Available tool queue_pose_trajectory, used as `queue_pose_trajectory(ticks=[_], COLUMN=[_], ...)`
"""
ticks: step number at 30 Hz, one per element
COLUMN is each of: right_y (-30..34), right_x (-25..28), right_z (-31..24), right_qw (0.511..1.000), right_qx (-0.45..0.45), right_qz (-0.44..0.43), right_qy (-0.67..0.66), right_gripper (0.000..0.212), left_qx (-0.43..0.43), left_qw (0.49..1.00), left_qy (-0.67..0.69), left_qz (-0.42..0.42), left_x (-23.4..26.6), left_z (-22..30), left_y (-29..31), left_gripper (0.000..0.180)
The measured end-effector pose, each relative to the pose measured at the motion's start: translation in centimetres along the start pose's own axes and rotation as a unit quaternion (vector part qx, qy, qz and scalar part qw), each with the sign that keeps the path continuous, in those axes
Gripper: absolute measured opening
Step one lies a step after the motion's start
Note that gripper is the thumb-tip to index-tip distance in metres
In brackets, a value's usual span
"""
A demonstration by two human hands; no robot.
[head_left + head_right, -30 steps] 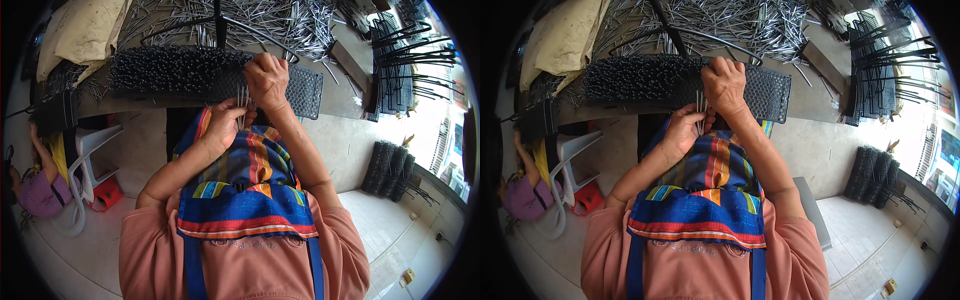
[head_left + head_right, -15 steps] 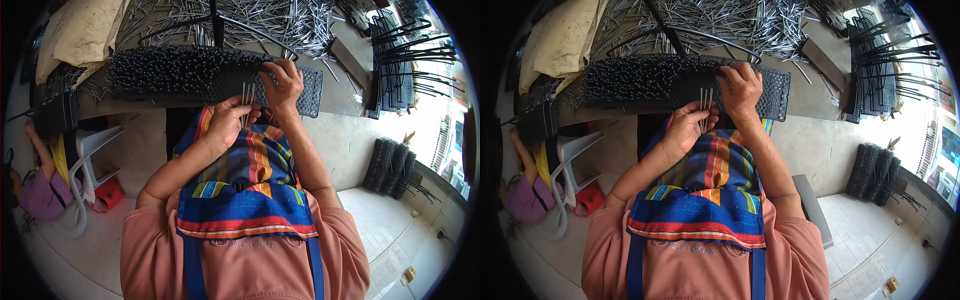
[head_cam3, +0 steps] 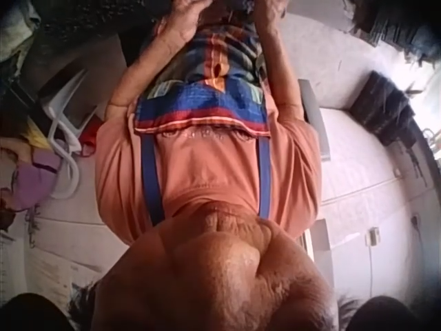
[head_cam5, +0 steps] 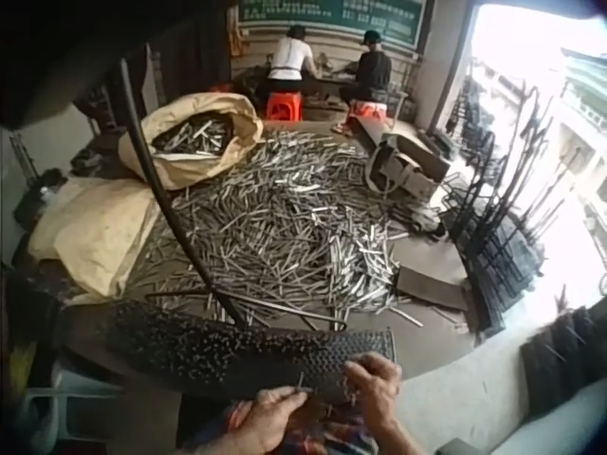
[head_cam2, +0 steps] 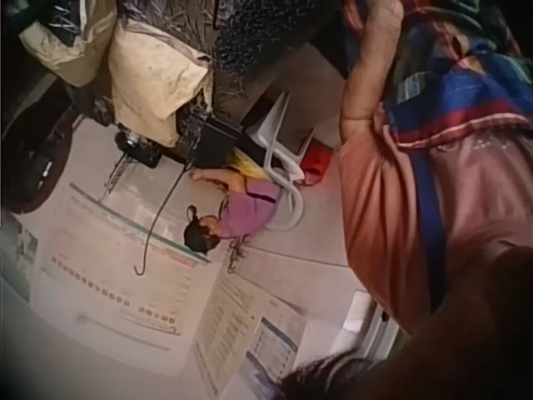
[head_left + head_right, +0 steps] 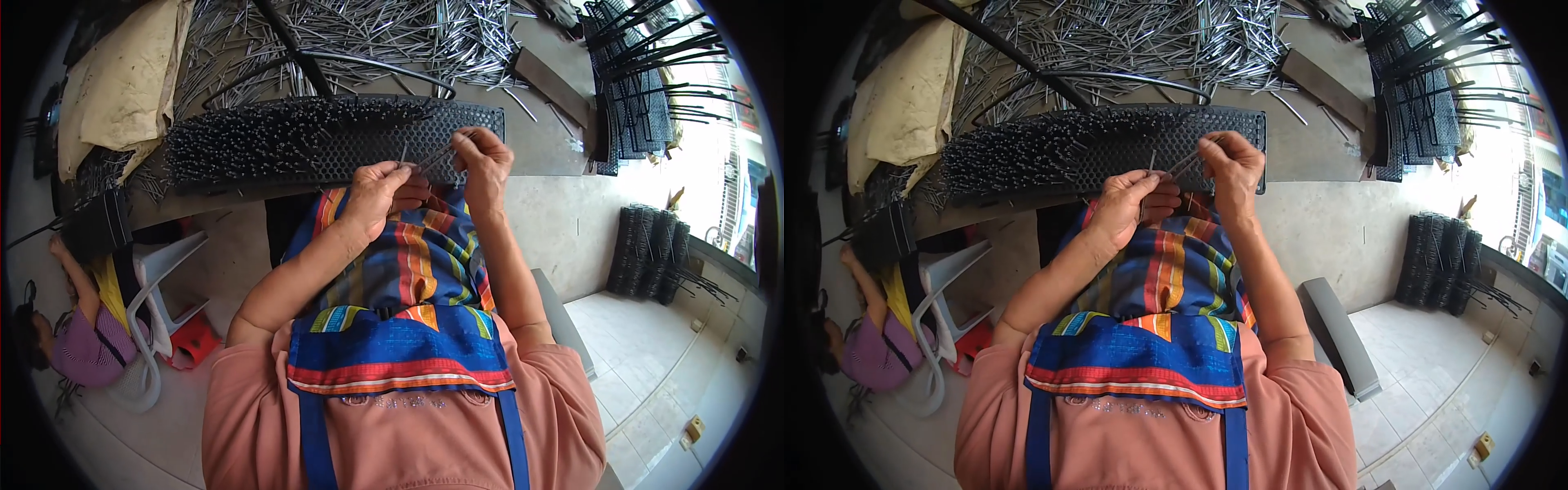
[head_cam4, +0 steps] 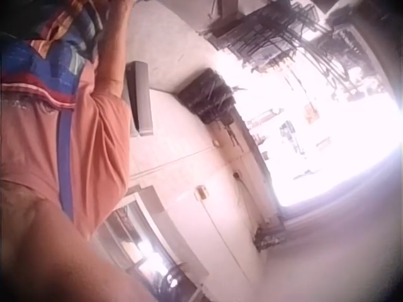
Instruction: Insert small metal rods into a black grid template to assemble a metal mesh structure.
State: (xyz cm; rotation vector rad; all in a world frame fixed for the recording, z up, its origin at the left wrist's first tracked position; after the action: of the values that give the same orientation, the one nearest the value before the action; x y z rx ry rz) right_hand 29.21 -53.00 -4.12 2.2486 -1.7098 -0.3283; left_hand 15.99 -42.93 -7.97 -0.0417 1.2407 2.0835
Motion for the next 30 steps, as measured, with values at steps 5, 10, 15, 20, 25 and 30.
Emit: queue_pose_trajectory(ticks=[5,10,15,20,25,30], right_y=[-2.9,-4.4,-4.4,-4.0,-4.3,-3.8], right_x=[2.5,1.1,0.9,0.3,-0.6,-0.8], right_z=[-4.0,-4.1,-4.2,-4.6,-4.4,-5.0], right_qw=[0.947,0.929,0.913,0.887,0.862,0.857], right_qx=[0.288,0.361,0.391,0.433,0.445,0.447], right_qz=[0.138,0.077,0.082,0.106,0.094,0.116], right_qy=[-0.039,-0.005,0.078,0.124,0.223,0.228], right_gripper=[0.004,0.009,0.009,0.008,0.017,0.017], left_qx=[0.04,0.035,0.027,0.03,0.027,0.015], left_qw=[0.999,0.999,0.999,0.999,0.999,0.999], left_qy=[0.004,0.033,0.036,0.039,0.031,0.024], left_qz=[-0.008,-0.013,-0.01,-0.007,-0.015,-0.02], left_x=[-1.2,-1.9,-1.8,-2.0,-2.1,-2.7], left_z=[-1.4,-1.9,-1.7,-1.8,-1.7,-1.2], left_y=[-0.2,-0.7,-0.6,-0.7,-0.9,-1.1], left_gripper=[0.021,0.02,0.02,0.019,0.021,0.021])
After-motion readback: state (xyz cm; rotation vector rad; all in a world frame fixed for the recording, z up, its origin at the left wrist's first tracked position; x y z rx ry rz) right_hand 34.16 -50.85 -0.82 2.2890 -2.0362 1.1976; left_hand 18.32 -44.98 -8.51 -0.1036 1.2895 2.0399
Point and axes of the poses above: each hand's wrist, its own y-axis away from the middle knuckle, its own x-axis out of the back of the hand, z = x × y, the point moved 7 cm from there along -y, towards the middle knuckle, and after that the axes turned 15 degrees about z, right-handed, at the moved point
